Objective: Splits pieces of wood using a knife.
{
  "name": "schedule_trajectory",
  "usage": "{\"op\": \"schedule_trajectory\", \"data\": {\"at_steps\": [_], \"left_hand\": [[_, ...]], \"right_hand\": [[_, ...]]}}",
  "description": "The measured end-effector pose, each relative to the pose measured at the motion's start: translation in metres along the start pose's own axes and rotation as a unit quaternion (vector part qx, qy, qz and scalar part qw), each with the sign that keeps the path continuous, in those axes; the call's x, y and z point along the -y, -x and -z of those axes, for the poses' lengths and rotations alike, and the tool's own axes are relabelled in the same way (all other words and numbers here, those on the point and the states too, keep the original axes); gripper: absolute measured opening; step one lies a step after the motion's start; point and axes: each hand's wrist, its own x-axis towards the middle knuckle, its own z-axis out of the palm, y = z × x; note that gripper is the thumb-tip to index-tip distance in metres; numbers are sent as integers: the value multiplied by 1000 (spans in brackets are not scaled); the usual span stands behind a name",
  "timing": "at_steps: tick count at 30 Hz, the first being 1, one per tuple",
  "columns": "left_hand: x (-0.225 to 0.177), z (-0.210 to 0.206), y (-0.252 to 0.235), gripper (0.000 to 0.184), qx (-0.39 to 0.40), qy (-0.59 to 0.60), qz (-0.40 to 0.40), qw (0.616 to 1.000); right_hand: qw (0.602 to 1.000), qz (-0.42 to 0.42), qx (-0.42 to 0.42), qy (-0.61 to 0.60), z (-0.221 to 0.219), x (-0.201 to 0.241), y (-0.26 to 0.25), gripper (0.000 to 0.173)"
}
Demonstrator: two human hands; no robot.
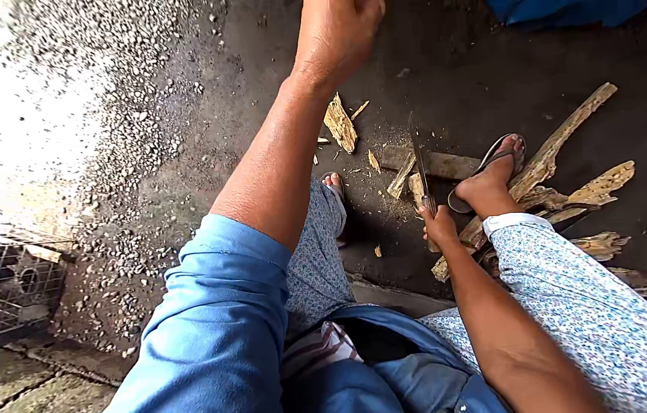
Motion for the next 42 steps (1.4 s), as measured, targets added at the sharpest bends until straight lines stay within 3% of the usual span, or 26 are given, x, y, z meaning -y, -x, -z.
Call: {"op": "schedule_trajectory", "data": {"at_steps": [5,8,11,13,15,18,20,24,25,28,30,32,35,38,42], "left_hand": [[-21,-9,17,30,167,-48,-71,982],[-38,-14,30,26,182,63,-165,967],[-52,-21,43,30,202,170,-262,928],[-58,-28,45,27,219,132,-295,921],[-56,-38,42,24,234,21,-300,925],[-43,-60,28,33,310,-134,-241,910],[-28,-86,23,35,387,-218,-174,879],[19,-153,26,38,543,-378,-37,749],[31,-167,32,40,539,-381,22,750],[64,-212,53,38,440,-252,193,840],[81,-250,67,42,383,-173,257,870],[97,-283,78,60,329,-127,305,885],[116,-313,89,78,296,-102,330,891],[125,-323,89,71,319,-104,316,887],[134,-327,87,48,356,-126,272,885]], "right_hand": [[1000,5,15,-3,-3,-2,-1,65],[1000,0,21,-15,-3,-3,-3,64],[999,-6,28,-27,-1,-3,-3,61],[999,-15,27,-35,4,-1,-3,62],[998,-30,25,-54,7,-1,-3,63],[988,-47,31,-142,19,-3,-3,61],[981,-36,18,-191,24,-11,-1,57],[971,-23,-43,-235,17,-29,-5,53],[976,-29,-56,-207,16,-32,-6,53],[991,-57,-39,-116,22,-31,-6,55],[992,-74,-30,-93,20,-31,-10,53],[991,-88,-26,-98,13,-33,-17,51],[986,-103,-5,-134,5,-36,-23,52],[976,-108,0,-188,-6,-41,-30,50],[956,-114,14,-268,-11,-42,-33,44]]}}
